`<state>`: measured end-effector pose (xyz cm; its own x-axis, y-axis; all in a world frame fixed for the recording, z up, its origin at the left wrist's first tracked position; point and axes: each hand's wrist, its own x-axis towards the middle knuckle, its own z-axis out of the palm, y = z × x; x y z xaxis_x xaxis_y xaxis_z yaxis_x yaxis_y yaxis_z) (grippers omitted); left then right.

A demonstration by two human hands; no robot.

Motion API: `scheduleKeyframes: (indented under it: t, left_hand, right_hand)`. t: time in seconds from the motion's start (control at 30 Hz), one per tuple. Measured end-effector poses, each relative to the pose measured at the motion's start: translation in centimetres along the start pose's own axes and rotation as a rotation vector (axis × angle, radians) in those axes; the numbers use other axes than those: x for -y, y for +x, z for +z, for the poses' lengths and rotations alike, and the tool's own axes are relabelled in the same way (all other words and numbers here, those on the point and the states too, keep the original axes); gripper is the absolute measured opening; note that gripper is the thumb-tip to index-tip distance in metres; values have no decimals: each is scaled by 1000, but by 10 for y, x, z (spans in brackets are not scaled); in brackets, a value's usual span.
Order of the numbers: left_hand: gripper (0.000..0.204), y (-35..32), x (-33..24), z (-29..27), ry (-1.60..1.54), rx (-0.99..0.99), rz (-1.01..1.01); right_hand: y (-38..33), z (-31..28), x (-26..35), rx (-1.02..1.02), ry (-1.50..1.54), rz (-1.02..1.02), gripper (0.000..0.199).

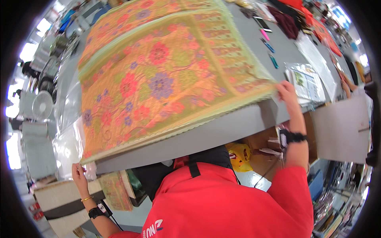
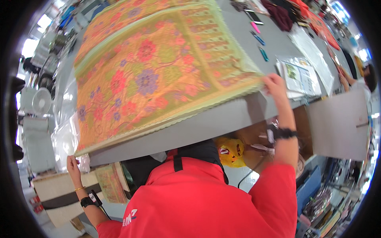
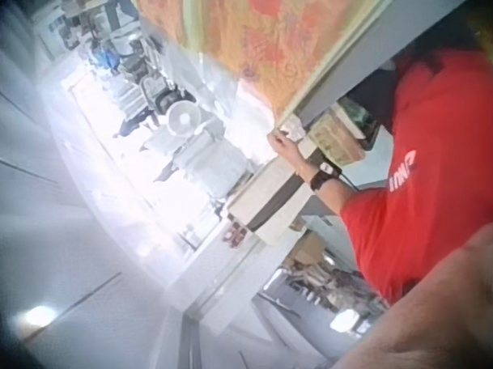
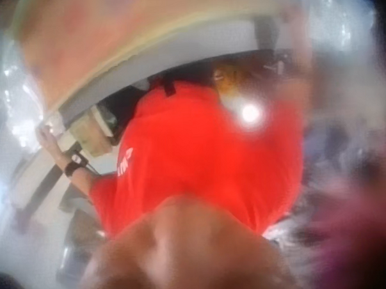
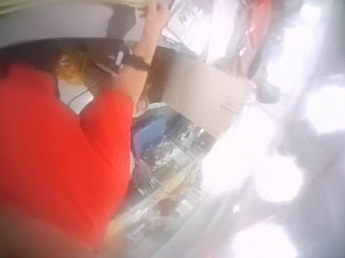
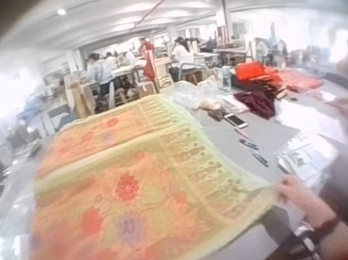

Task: The person repeatedly folds patterned fabric pieces and places them into clear plastic bags. They smooth the fabric inside the bags and set the sealed packages aside on the table.

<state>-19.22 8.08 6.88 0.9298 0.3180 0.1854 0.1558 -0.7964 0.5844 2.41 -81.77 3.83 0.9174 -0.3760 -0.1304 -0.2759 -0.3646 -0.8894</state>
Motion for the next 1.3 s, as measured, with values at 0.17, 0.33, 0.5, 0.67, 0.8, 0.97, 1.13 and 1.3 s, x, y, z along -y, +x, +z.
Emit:
scheduleKeyframes:
  t: [0.17, 0.33, 0.5, 0.67, 0.8, 0.97, 1.13, 1.3]
  left_hand:
    - [16, -25, -38, -36, -66, 41, -107]
    - [16, -47, -43, -64, -244, -115, -129]
    - [29, -45, -21, -77, -569, -307, -264]
    - [38, 21, -8, -52, -550, -228, -189]
    - [39, 113, 2, 12, -521, -319, -259]
    - [38, 214, 24, 94, -199, -286, -280]
    - [45, 237, 30, 131, 327, -161, -210]
    - [47, 240, 4, 145, 489, -169, -214]
  right_hand:
    - [-79, -56, 12, 106, 349, 94, 8]
    - [-133, -73, 26, 21, 206, 3, 14]
    - [-159, -103, 51, 106, -655, -385, 12]
    - [-83, -135, 41, 139, -147, -439, 15]
    - [34, -91, 17, 27, -509, -475, 37]
    - [139, 21, -1, 247, 90, -54, 29]
    - [153, 69, -7, -50, -706, -395, 39]
    - [139, 83, 10, -107, -986, -422, 36]
